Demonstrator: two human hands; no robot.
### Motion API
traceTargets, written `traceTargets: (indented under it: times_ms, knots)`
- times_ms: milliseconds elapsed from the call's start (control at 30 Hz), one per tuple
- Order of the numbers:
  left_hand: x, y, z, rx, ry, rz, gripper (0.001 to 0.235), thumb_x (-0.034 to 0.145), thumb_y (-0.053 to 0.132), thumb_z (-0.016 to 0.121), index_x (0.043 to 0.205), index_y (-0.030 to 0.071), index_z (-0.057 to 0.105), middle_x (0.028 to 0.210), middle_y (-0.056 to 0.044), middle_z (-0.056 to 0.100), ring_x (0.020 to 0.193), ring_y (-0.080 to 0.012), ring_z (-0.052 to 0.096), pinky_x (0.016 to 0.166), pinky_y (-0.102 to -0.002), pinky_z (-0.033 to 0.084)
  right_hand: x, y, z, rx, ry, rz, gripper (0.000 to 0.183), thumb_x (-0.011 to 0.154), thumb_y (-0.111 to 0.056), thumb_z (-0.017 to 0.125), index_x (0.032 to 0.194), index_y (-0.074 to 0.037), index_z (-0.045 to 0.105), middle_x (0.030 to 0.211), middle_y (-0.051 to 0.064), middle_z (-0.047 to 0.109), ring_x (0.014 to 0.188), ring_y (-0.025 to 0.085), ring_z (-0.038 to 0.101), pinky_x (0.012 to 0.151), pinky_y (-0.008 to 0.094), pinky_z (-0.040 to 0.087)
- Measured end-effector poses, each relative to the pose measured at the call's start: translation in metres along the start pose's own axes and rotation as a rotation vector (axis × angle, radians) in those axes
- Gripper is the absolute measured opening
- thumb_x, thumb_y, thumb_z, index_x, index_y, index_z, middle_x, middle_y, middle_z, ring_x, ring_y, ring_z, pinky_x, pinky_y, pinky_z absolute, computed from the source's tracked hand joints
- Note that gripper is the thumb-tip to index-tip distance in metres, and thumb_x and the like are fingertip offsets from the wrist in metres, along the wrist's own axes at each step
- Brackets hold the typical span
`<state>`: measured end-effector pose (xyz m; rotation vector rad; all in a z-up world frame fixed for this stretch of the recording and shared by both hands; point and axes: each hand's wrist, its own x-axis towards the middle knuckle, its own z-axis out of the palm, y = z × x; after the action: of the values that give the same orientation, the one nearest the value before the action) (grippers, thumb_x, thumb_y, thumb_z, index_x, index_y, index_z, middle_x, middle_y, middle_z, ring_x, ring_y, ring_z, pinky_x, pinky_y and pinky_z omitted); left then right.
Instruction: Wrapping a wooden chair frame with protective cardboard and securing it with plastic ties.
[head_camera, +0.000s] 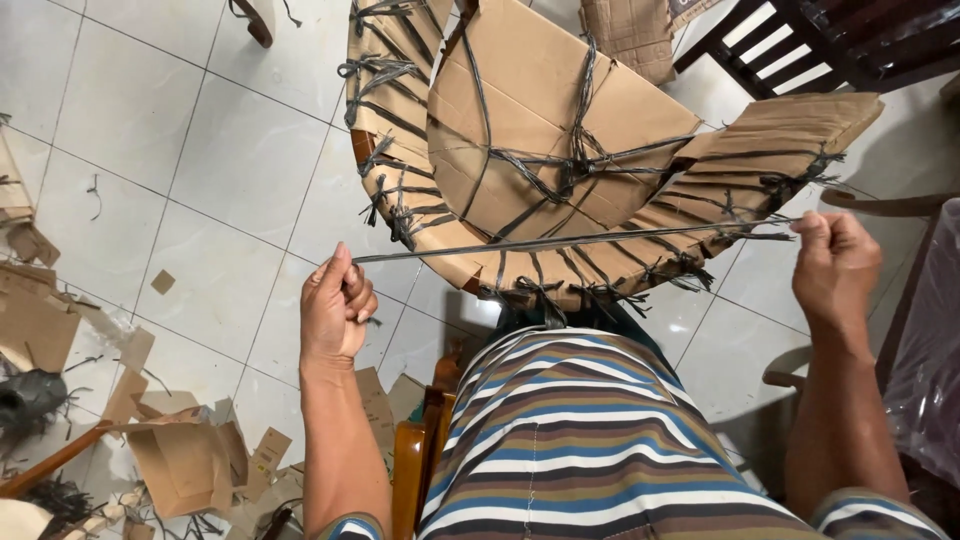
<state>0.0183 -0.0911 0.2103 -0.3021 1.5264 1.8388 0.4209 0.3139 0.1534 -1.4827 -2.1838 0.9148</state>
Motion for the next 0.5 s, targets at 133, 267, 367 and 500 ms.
traceTargets:
  times_ms: [133, 267, 367, 500]
  knots:
    - [0.001, 0.004, -0.013, -0.025, -0.052, 0.008, 0.041, 0.104, 0.031, 0.061, 0.069, 0.012, 0.050, 0.052, 0.004, 0.026, 0.039, -0.0062, 0.026, 0.039, -0.023, 0.026, -0.006, 0.014, 0.008, 0.163, 0.100, 0.098, 0.024, 0.127, -0.024, 0.056, 0.108, -0.009, 0.064, 0.076, 0.001, 0.054, 0.069, 0.010, 0.047, 0.063, 0.032, 0.038]
    - [-0.003, 0.005, -0.034, -0.089, -0.043, -0.005, 0.039, 0.104, 0.032, 0.061, 0.072, 0.014, 0.052, 0.052, 0.004, 0.033, 0.044, -0.0082, 0.033, 0.047, -0.025, 0.033, -0.001, 0.037, 0.023, 0.488, 0.176, 0.232, 0.032, 0.129, -0.027, 0.054, 0.100, -0.013, 0.054, 0.081, -0.001, 0.052, 0.066, 0.009, 0.048, 0.058, 0.026, 0.038]
    - [-0.009, 0.000, -0.054, -0.161, -0.019, -0.006, 0.038, 0.104, 0.034, 0.062, 0.073, 0.015, 0.052, 0.053, 0.004, 0.035, 0.047, -0.0088, 0.034, 0.051, -0.025, 0.034, 0.006, 0.040, 0.029, 0.605, 0.200, 0.274, 0.034, 0.129, -0.026, 0.051, 0.097, -0.014, 0.052, 0.082, -0.001, 0.051, 0.064, 0.009, 0.045, 0.056, 0.026, 0.036]
    - [-0.024, -0.002, -0.061, -0.277, 0.054, 0.014, 0.038, 0.104, 0.037, 0.062, 0.074, 0.016, 0.055, 0.054, 0.005, 0.040, 0.052, -0.0090, 0.036, 0.056, -0.024, 0.036, 0.030, 0.031, 0.037, 0.694, 0.153, 0.310, 0.030, 0.126, -0.029, 0.046, 0.100, -0.016, 0.052, 0.088, -0.002, 0.050, 0.071, 0.009, 0.041, 0.062, 0.026, 0.036]
